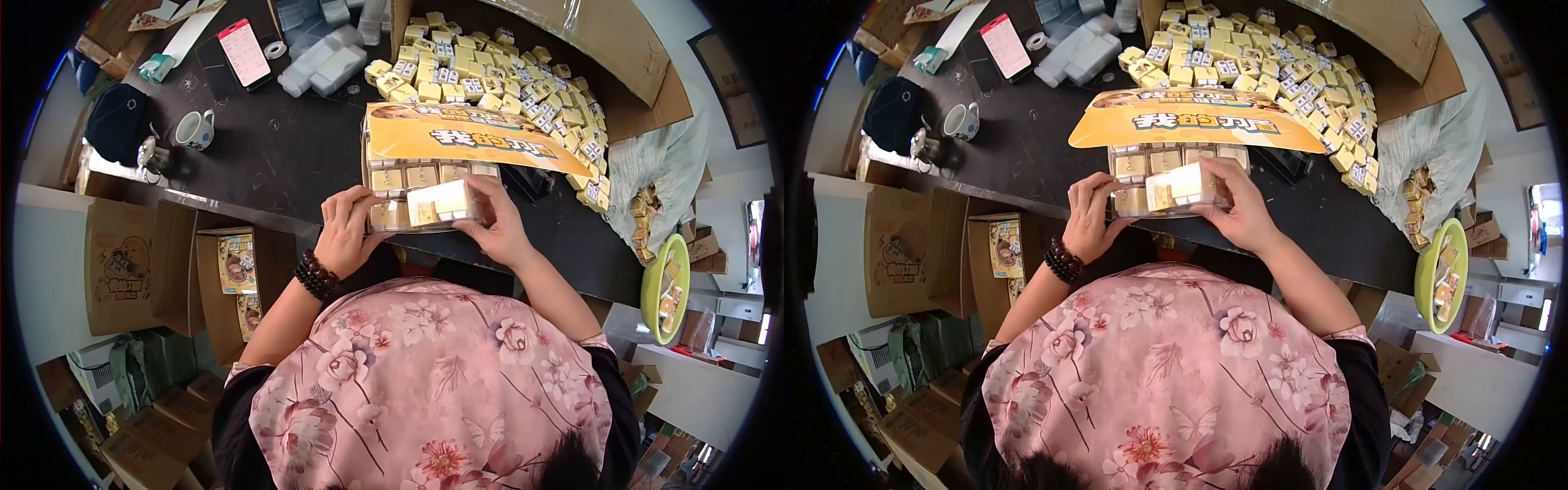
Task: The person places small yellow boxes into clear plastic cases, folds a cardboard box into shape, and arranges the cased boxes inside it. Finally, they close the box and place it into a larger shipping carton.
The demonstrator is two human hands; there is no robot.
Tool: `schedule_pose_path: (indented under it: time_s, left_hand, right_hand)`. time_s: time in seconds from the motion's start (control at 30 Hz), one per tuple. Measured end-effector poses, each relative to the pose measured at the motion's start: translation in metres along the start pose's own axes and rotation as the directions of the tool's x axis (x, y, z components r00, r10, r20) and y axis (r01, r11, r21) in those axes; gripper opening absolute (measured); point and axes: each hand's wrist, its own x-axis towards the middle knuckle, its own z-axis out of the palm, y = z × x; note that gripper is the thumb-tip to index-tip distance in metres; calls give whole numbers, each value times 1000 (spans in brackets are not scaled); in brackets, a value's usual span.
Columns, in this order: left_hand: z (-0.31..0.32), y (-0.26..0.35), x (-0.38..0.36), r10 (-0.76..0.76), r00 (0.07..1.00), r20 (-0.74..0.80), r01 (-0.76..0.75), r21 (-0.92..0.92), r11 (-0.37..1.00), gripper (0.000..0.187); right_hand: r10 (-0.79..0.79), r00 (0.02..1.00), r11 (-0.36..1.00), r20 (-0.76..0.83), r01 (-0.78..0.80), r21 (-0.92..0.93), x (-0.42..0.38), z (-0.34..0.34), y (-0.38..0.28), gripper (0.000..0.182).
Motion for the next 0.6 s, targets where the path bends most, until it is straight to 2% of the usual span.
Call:
schedule_pose_path:
  time_s: [0.03,0.07,0.1,0.13,0.2,0.27,0.3,0.37,0.4,0.47,0.57,0.6]
  left_hand:
    - [-5,-2,1,2,1000,1,-2,1,1000,57]
    - [-12,-2,3,-25,1000,11,25,-54,998,57]
    - [-19,-2,6,-51,998,25,53,-110,992,56]
    - [-25,-4,9,-42,998,37,45,-92,995,56]
    - [-36,3,18,-45,994,95,51,-55,997,55]
    - [-36,9,22,-51,988,145,55,-18,998,55]
    - [-33,13,23,-8,991,136,6,21,1000,53]
    - [-23,20,23,86,990,108,-97,95,991,50]
    - [-14,21,19,89,990,110,-100,95,990,50]
    - [-2,24,14,116,993,9,-116,118,986,52]
    - [-19,28,21,48,999,18,-47,-83,995,41]
    - [-20,24,23,14,999,-44,-20,-142,990,34]
  right_hand:
    - [-58,998,983,20,61,-171,4,3,-14,63]
    - [-60,998,983,17,62,-170,8,5,-24,63]
    - [-104,989,938,107,133,-320,11,6,-32,64]
    - [-131,971,865,202,211,-455,13,9,-35,65]
    - [-142,967,833,212,233,-502,16,16,-35,67]
    - [-182,942,708,281,324,-627,19,20,-36,67]
    - [-183,942,707,281,325,-629,19,22,-34,67]
    - [-139,933,558,332,351,-752,17,26,-21,67]
    - [-139,934,559,328,347,-753,15,29,-13,67]
    - [-169,934,350,314,354,-867,11,34,-3,67]
    - [-77,929,322,363,367,-873,9,34,-7,67]
    - [-74,932,320,356,360,-876,8,32,-9,67]
